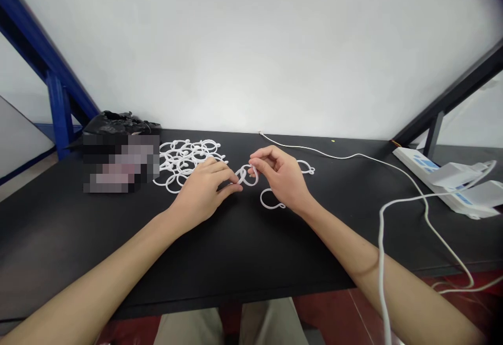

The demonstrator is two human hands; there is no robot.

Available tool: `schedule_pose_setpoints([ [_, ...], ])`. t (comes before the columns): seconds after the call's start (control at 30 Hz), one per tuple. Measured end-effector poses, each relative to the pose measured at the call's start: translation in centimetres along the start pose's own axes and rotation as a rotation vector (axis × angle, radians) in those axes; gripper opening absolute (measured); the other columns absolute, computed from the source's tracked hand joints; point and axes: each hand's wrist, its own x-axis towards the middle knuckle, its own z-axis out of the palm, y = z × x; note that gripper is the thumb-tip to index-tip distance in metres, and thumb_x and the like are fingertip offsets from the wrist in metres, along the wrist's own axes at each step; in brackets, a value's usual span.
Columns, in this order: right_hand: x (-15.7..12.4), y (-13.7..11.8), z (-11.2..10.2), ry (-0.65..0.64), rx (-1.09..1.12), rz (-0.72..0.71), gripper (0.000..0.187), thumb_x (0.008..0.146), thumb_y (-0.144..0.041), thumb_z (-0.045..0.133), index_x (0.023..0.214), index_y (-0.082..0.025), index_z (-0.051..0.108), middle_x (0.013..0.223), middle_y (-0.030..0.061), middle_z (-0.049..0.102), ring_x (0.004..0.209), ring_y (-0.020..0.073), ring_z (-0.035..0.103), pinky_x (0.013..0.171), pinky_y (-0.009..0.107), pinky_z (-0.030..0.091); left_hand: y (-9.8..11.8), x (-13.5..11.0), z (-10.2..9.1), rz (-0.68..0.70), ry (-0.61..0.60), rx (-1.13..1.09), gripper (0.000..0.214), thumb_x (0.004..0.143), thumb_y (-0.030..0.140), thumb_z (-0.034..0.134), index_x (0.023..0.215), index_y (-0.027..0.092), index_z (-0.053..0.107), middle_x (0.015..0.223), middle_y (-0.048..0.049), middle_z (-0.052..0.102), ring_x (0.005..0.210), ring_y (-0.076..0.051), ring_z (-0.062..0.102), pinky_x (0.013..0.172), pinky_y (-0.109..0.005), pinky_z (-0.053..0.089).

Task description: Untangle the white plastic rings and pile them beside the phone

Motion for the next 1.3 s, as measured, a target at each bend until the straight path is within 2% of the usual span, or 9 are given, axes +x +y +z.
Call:
schedule_pose_setpoints([
  [0.23, -0.3, -0.3, 0.2, -0.069, 0.032, 0.013, 0.01, 0.085, -0.027, 0.066, 0.09, -0.018, 0.063, 0.076, -0.0006, 0.066, 0.07, 0.0116, 0.063, 0.072, 0.029, 0.053, 1.0, 0.3, -0.9, -0.285, 0.055, -0.269, 0.014, 0.084, 0.036, 0.067, 0.076, 0.025, 0.07, 0.075, 0.0027, 0.067, 0.067, -0.015, 0.053, 0.062, -0.027, 0.041],
  [0.43, -0.5, -1.1, 0.4, -0.118, 0.093, 0.035, 0.011, 0.086, -0.027, 0.067, 0.09, -0.017, 0.064, 0.079, 0.0005, 0.068, 0.069, 0.0117, 0.065, 0.075, 0.031, 0.055, 1.1, 0.4, -1.0, -0.423, 0.075, -0.313, 0.018, 0.08, 0.041, 0.07, 0.075, 0.024, 0.069, 0.074, 0.0027, 0.068, 0.063, -0.014, 0.054, 0.06, -0.027, 0.041],
  [0.5, -0.5, -1.2, 0.5, -0.118, 0.124, 0.043, 0.011, 0.086, -0.027, 0.067, 0.089, -0.017, 0.064, 0.078, 0.0002, 0.068, 0.068, 0.0115, 0.065, 0.074, 0.031, 0.056, 1.1, 0.4, -0.9, -0.418, 0.078, -0.306, 0.023, 0.079, 0.046, 0.07, 0.073, 0.023, 0.067, 0.077, 0.0013, 0.067, 0.067, -0.015, 0.056, 0.061, -0.028, 0.042],
  [0.67, -0.5, -1.1, 0.3, -0.134, 0.184, 0.081, 0.012, 0.083, -0.026, 0.069, 0.09, -0.017, 0.064, 0.081, 0.0007, 0.069, 0.071, 0.0117, 0.066, 0.075, 0.031, 0.056, 1.1, 0.4, -0.5, -0.404, 0.057, -0.481, 0.033, 0.082, 0.047, 0.067, 0.069, 0.02, 0.054, 0.108, -0.0026, 0.067, 0.09, -0.017, 0.063, 0.076, -0.03, 0.048],
  [0.77, -0.4, -0.8, 0.2, -0.154, 0.198, 0.102, 0.013, 0.083, -0.026, 0.069, 0.091, -0.017, 0.063, 0.078, 0.0002, 0.068, 0.073, 0.0125, 0.066, 0.076, 0.031, 0.056, 1.3, 0.2, -0.3, -0.379, 0.007, -0.514, 0.033, 0.086, 0.046, 0.062, 0.073, 0.021, 0.048, 0.106, -0.0019, 0.067, 0.088, -0.016, 0.064, 0.075, -0.031, 0.048],
  [0.87, -0.4, -0.6, 0.1, -0.178, 0.214, 0.132, 0.014, 0.083, -0.027, 0.07, 0.091, -0.017, 0.063, 0.078, 0.0006, 0.068, 0.074, 0.013, 0.066, 0.077, 0.032, 0.056, 1.5, 0.2, -0.2, -0.382, -0.017, -0.411, 0.029, 0.087, 0.05, 0.06, 0.086, 0.023, 0.05, 0.096, -0.0005, 0.066, 0.08, -0.016, 0.062, 0.069, -0.031, 0.048],
  [0.97, -0.3, -0.6, 0.1, -0.183, 0.226, 0.173, 0.016, 0.082, -0.028, 0.071, 0.09, -0.017, 0.063, 0.08, 0.0012, 0.068, 0.075, 0.0133, 0.066, 0.077, 0.032, 0.055, 1.7, 0.2, -0.2, -0.344, -0.047, -0.256, 0.031, 0.09, 0.051, 0.055, 0.104, 0.024, 0.055, 0.097, -0.002, 0.065, 0.085, -0.019, 0.061, 0.074, -0.033, 0.049],
  [1.1, -0.2, -0.9, 0.0, -0.169, 0.283, 0.185, 0.019, 0.081, -0.03, 0.072, 0.091, -0.017, 0.063, 0.079, 0.0003, 0.067, 0.073, 0.012, 0.064, 0.077, 0.032, 0.054, 1.6, 0.2, -0.5, -0.272, -0.086, -0.232, 0.039, 0.093, 0.051, 0.048, 0.118, 0.022, 0.056, 0.109, -0.0051, 0.065, 0.096, -0.021, 0.06, 0.082, -0.035, 0.05],
  [1.3, -0.2, -1.0, -0.2, -0.151, 0.359, 0.207, 0.021, 0.08, -0.029, 0.073, 0.09, -0.016, 0.062, 0.077, -0.0005, 0.066, 0.07, 0.0107, 0.063, 0.076, 0.031, 0.053, 1.2, -0.1, -1.9, -0.214, -0.19, -0.363, 0.054, 0.089, 0.046, 0.056, 0.138, 0.027, 0.046, 0.138, -0.0056, 0.055, 0.115, -0.024, 0.058, 0.099, -0.039, 0.047],
])
